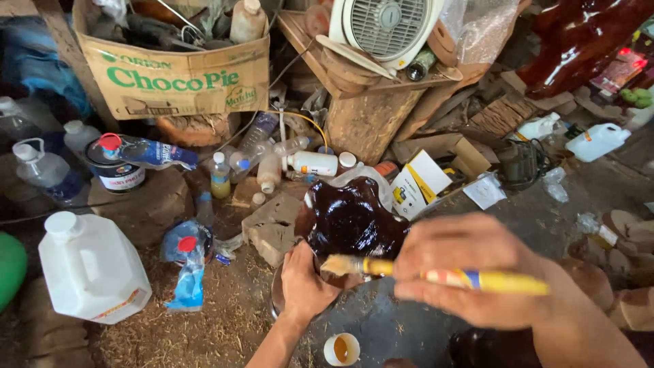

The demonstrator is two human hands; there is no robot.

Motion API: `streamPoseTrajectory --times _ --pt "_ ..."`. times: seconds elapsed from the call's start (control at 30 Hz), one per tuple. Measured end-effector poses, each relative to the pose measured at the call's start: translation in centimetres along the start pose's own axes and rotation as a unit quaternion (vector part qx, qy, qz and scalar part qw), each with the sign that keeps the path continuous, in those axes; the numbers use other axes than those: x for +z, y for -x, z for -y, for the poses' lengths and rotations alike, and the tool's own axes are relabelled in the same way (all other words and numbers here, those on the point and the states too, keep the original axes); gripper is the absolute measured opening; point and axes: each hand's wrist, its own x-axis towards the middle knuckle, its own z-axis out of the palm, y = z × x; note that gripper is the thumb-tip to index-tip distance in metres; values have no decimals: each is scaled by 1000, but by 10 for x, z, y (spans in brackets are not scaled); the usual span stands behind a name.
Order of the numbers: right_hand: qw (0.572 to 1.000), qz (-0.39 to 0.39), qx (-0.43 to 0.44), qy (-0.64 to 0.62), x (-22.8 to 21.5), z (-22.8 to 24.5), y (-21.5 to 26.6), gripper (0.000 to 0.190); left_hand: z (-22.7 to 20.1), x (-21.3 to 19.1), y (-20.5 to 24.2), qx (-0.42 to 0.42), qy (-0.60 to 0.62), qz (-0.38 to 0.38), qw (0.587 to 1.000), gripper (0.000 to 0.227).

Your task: The person sits on the workshop floor and uses a wide brush to apply a dark glossy lacquer coating to carved wooden candlestick-style objects, rotating each piece and steadying it with the other hand to coat the top and sides. After finishing a piece, the person stands and carries a small cup of finish across the workshop.

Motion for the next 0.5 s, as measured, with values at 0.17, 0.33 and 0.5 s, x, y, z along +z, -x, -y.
streamPoseTrajectory --times 0.17,0.33,0.5 --pt "992 -121 39 0 -7 -14 10 14 39 23 23 -16 -60 13 998 34" --pt "989 -15 14 -145 0 -25 2 12 16 9 9 -16 -33 16 999 52" --pt "994 -66 -23 -85 3 -23 4 10 8 3 5 -21 -19 3 1000 68"
